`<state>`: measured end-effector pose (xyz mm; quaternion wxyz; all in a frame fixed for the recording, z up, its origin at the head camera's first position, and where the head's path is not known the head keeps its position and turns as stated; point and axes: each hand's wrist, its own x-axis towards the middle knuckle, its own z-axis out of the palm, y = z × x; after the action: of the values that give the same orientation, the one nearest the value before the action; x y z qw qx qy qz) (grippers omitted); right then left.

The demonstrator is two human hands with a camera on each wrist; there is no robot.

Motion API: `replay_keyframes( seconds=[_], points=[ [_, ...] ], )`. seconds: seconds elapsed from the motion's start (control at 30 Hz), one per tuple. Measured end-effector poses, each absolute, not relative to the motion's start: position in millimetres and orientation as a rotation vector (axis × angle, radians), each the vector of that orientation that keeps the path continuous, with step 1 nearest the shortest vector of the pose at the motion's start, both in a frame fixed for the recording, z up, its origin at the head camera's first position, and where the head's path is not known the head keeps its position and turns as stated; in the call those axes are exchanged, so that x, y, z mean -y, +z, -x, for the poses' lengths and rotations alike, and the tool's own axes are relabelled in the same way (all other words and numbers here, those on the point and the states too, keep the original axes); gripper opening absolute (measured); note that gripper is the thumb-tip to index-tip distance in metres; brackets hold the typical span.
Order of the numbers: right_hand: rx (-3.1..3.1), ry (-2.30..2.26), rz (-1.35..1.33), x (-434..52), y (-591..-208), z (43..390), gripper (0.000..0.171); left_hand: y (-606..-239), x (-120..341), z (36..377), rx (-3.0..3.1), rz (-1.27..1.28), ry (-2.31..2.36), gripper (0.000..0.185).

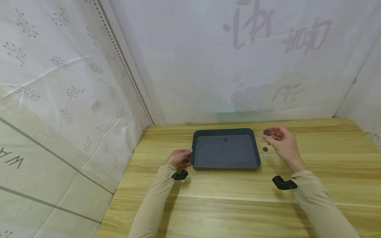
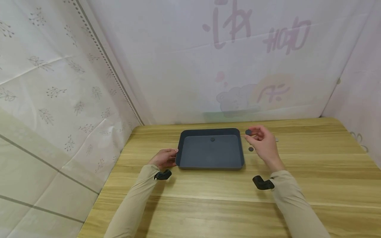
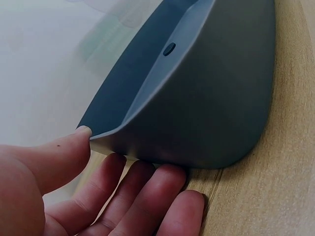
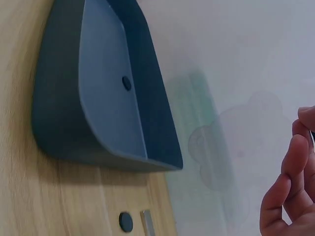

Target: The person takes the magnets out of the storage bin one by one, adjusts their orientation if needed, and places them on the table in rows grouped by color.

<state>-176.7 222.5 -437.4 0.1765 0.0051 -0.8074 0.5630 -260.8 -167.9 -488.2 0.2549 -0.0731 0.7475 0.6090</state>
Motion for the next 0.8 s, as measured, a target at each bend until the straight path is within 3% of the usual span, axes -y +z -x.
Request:
replay_keyframes(
  seconds=[0.5,0.8],
  points=[
    [2.321,1.558,0.082,-244.2,-459.9,176.6,0.028,-491.2,169.6,262.4,-2.031,0.175,1.651,0.04],
    [2.382,1.472,0.141,-259.0,-470.4,176.3,0.036,-491.6,168.9,263.1,-2.025,0.185,1.652,0.037]
  ],
)
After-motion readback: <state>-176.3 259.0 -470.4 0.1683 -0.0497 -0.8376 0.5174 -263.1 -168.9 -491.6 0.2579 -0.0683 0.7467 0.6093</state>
